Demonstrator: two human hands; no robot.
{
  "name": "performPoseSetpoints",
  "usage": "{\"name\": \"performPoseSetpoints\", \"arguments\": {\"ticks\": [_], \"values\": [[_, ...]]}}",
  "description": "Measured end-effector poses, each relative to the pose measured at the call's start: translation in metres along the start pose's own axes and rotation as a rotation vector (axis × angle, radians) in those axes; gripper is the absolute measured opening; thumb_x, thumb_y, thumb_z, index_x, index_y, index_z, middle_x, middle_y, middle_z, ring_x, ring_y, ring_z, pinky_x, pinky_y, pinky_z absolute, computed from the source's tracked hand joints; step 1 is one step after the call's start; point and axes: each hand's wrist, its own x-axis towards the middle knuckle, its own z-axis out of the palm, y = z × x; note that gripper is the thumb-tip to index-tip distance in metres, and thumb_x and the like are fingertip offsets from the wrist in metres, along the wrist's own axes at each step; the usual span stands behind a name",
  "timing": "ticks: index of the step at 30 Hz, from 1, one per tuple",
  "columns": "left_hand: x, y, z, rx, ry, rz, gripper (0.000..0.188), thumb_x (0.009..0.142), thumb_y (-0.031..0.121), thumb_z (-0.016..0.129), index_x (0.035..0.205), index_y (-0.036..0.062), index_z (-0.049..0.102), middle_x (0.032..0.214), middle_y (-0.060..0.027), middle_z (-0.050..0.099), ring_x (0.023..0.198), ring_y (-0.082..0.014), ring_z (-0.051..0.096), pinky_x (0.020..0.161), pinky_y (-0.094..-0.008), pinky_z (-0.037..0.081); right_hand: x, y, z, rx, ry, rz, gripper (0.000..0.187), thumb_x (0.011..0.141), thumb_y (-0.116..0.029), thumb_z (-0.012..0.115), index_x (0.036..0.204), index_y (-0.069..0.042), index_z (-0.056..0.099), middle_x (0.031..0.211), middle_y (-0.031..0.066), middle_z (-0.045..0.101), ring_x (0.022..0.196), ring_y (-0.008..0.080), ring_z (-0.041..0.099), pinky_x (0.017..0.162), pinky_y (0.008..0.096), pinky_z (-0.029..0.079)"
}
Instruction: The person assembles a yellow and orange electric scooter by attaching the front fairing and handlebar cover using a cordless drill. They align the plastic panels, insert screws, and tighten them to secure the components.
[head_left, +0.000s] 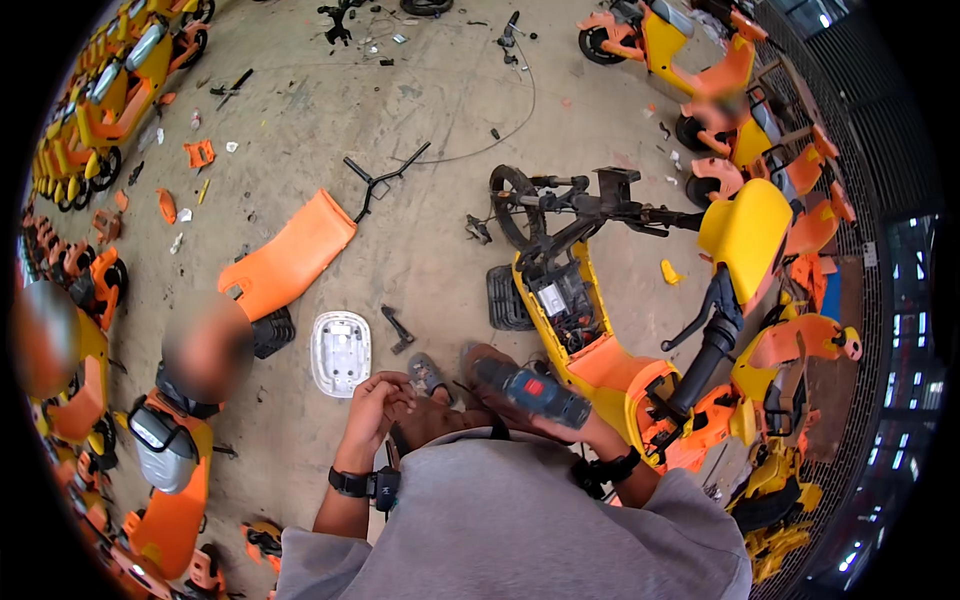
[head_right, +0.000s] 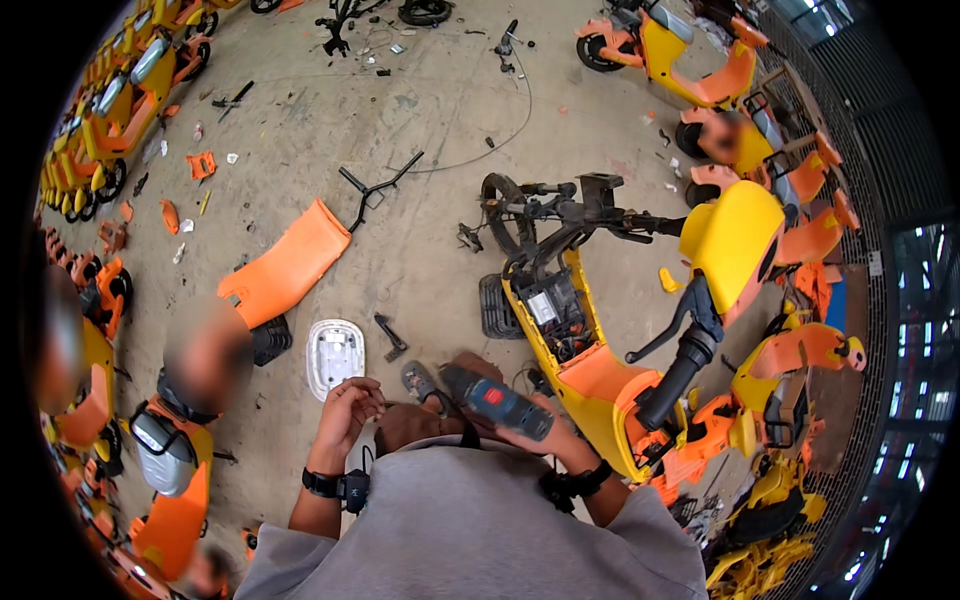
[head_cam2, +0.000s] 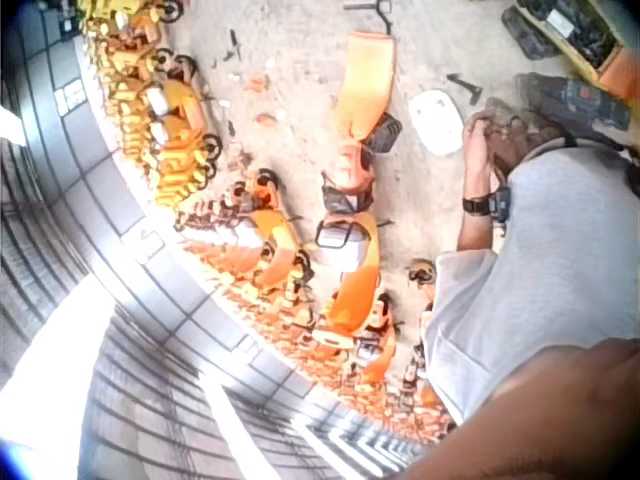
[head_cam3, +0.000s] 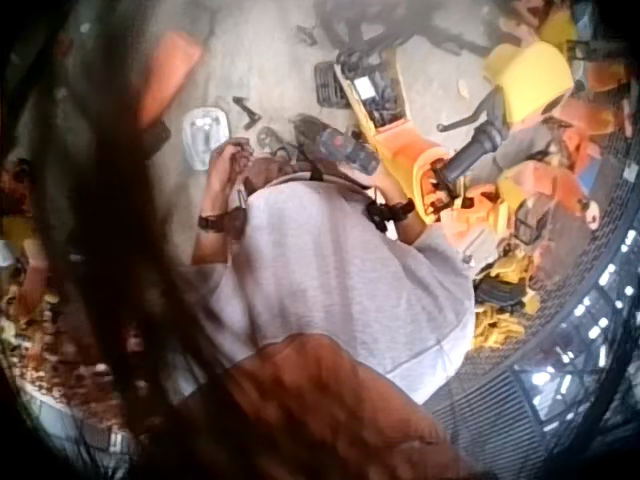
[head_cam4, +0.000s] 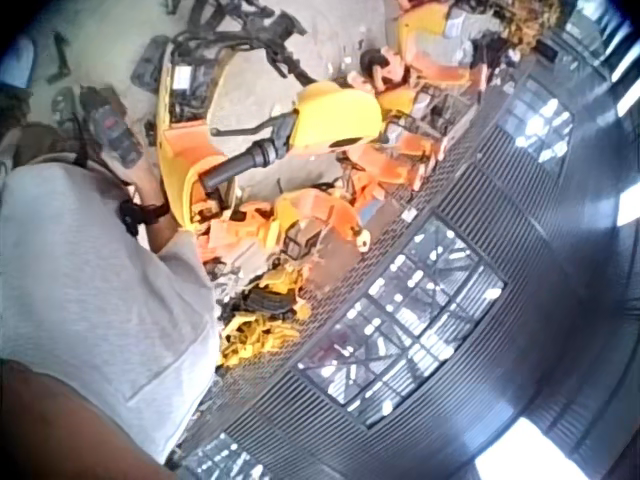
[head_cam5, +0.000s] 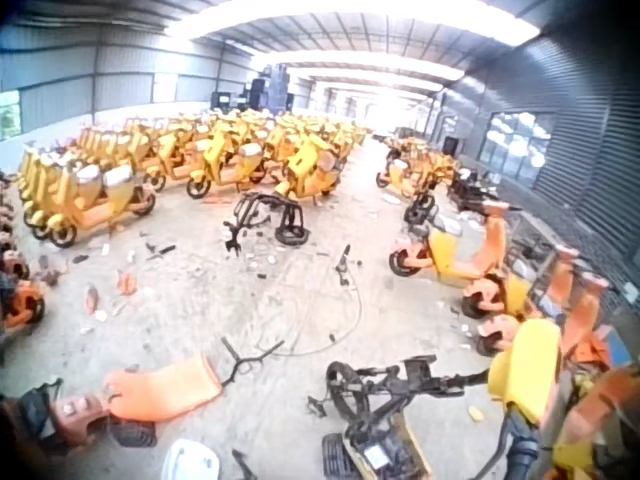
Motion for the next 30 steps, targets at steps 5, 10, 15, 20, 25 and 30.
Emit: {"name": "performPoseSetpoints", "arguments": {"ticks": [5,10,15,20,25,30], "values": [[0.053,0.047,0.010,0.065,0.030,0.001,0.021,0.079,0.002,0.040,0.089,-0.0048,0.057,0.070,-0.0111,0.055,0.065,-0.0245,0.055,0.064,-0.0358,0.046,0.029,0.040,-0.009,0.222,0.123,0.389,0.024,0.073,-0.019,0.077,0.089,-0.005,0.066,0.076,0.0083,0.067,0.072,0.0208,0.066,0.067,0.0339,0.052],[0.129,0.104,0.040,0.184,0.030,-0.006,0.019,0.084,0.005,0.044,0.085,-0.0070,0.058,0.064,-0.0080,0.049,0.059,-0.0211,0.051,0.057,-0.0319,0.042,0.046,0.102,-0.011,0.188,0.366,0.621,0.027,0.071,-0.020,0.076,0.091,-0.005,0.065,0.081,0.0082,0.068,0.076,0.0212,0.066,0.070,0.0339,0.051],[0.204,0.142,0.098,0.540,-0.101,-0.117,0.017,0.093,0.012,0.048,0.092,-0.0022,0.057,0.063,-0.0011,0.040,0.055,-0.0124,0.039,0.052,-0.0259,0.034,0.032,0.145,0.016,0.349,0.588,0.868,0.024,0.075,-0.016,0.069,0.094,-0.002,0.065,0.080,0.0065,0.066,0.071,0.0180,0.064,0.068,0.0323,0.051],[0.263,0.138,0.170,0.562,-0.339,-0.248,0.023,0.097,0.005,0.045,0.114,-0.0044,0.056,0.069,-0.0039,0.051,0.057,-0.0122,0.046,0.054,-0.0254,0.041,0.007,0.141,0.056,0.471,0.763,1.191,0.022,0.074,-0.015,0.067,0.091,-0.002,0.064,0.076,0.0050,0.065,0.068,0.0168,0.063,0.064,0.0322,0.051],[0.295,0.136,0.240,0.394,-0.318,-0.488,0.044,0.077,-0.011,0.039,0.119,-0.0083,0.051,0.079,-0.0132,0.059,0.067,-0.0222,0.059,0.065,-0.0332,0.050,-0.024,0.115,0.117,0.593,0.844,1.428,0.019,0.072,-0.014,0.065,0.086,-0.001,0.064,0.073,0.0062,0.064,0.063,0.0185,0.063,0.060,0.0338,0.051],[0.351,0.131,0.265,0.485,-0.518,-0.648,0.025,0.080,0.001,0.044,0.099,-0.0075,0.059,0.075,-0.0103,0.057,0.060,-0.0189,0.050,0.060,-0.0324,0.044,-0.011,0.053,0.171,0.853,1.065,1.609,0.017,0.067,-0.008,0.064,0.083,-0.001,0.065,0.072,0.0084,0.064,0.066,0.0204,0.063,0.062,0.0342,0.050]]}}
